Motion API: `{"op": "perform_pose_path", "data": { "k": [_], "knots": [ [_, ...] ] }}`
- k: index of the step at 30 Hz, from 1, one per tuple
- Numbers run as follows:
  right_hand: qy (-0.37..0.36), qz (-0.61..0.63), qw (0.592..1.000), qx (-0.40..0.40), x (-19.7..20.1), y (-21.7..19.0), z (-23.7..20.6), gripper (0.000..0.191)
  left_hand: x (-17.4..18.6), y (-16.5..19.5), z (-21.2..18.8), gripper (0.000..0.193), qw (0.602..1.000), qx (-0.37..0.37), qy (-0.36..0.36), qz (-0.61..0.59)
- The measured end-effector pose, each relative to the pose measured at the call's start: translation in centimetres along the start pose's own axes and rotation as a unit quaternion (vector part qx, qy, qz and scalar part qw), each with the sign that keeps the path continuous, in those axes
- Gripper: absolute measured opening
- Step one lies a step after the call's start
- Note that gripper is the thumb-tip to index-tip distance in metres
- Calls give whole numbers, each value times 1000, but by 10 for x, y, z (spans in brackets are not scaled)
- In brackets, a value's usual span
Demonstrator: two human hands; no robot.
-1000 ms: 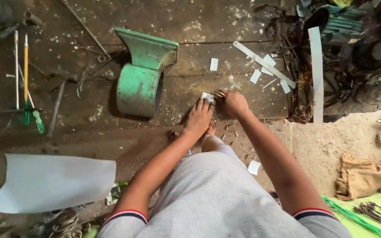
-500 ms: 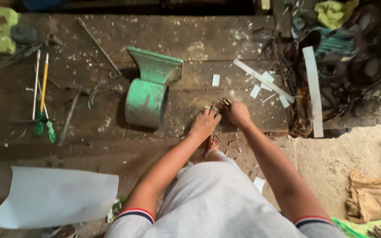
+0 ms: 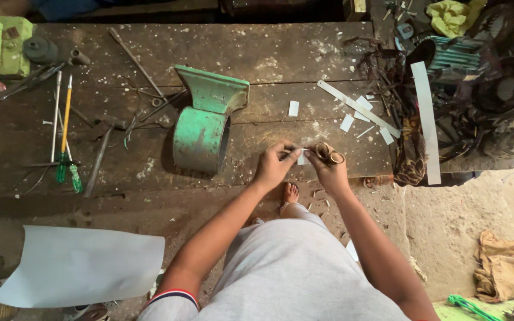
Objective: The person cuts small rectangular pieces from a white sheet using shears and inserts them one by one into a green metal housing. The person repeatedly picks up pieces, cuts them, and places them into the housing, which is occasionally lifted and tilted to check the fit.
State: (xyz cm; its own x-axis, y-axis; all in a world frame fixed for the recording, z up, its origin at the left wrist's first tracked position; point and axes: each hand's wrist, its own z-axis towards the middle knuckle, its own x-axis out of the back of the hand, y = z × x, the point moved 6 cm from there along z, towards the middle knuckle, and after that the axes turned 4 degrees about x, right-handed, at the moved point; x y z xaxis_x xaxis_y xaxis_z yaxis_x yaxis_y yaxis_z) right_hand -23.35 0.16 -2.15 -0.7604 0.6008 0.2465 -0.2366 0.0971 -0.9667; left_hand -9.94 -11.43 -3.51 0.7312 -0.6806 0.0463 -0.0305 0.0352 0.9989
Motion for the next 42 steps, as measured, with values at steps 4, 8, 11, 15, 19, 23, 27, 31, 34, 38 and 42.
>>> {"op": "perform_pose_path", "data": {
  "k": [4,8,11,15,19,23,27,31,34,38,42],
  "knots": [
    [39,31,991,-126,6,11,-7,12,-10,-7,11,18,975,115,-108,-158],
    [44,60,986,-148,2,22,-3,22,-2,0,25,21,995,-3,-53,84],
    [70,-10,970,-232,0,43,0,34,-16,4,39,9,907,-170,8,386],
    [37,-259,962,-75,-10,39,13,28,-53,-20,23,8,776,-261,-71,570],
    [-17,-355,935,-10,-26,36,15,29,-49,-40,-5,12,788,-227,-87,566],
    [-76,-403,912,3,-40,40,9,25,-34,-39,-21,24,811,-229,-31,538],
    [-115,-487,865,24,-44,43,22,25,-33,-46,-19,23,829,-186,-51,525],
    [-219,-523,818,-97,-32,66,49,35,-36,-54,-21,28,811,-178,-66,553],
    [-244,-495,832,-61,-31,63,50,33,-35,-58,-29,33,806,-190,-72,556],
    [-226,-479,848,2,-39,53,42,28,-31,-63,-35,40,817,-170,-79,545],
    [-232,-465,854,18,-44,47,31,31,-30,-60,-31,42,824,-168,-70,537]
  ]
}}
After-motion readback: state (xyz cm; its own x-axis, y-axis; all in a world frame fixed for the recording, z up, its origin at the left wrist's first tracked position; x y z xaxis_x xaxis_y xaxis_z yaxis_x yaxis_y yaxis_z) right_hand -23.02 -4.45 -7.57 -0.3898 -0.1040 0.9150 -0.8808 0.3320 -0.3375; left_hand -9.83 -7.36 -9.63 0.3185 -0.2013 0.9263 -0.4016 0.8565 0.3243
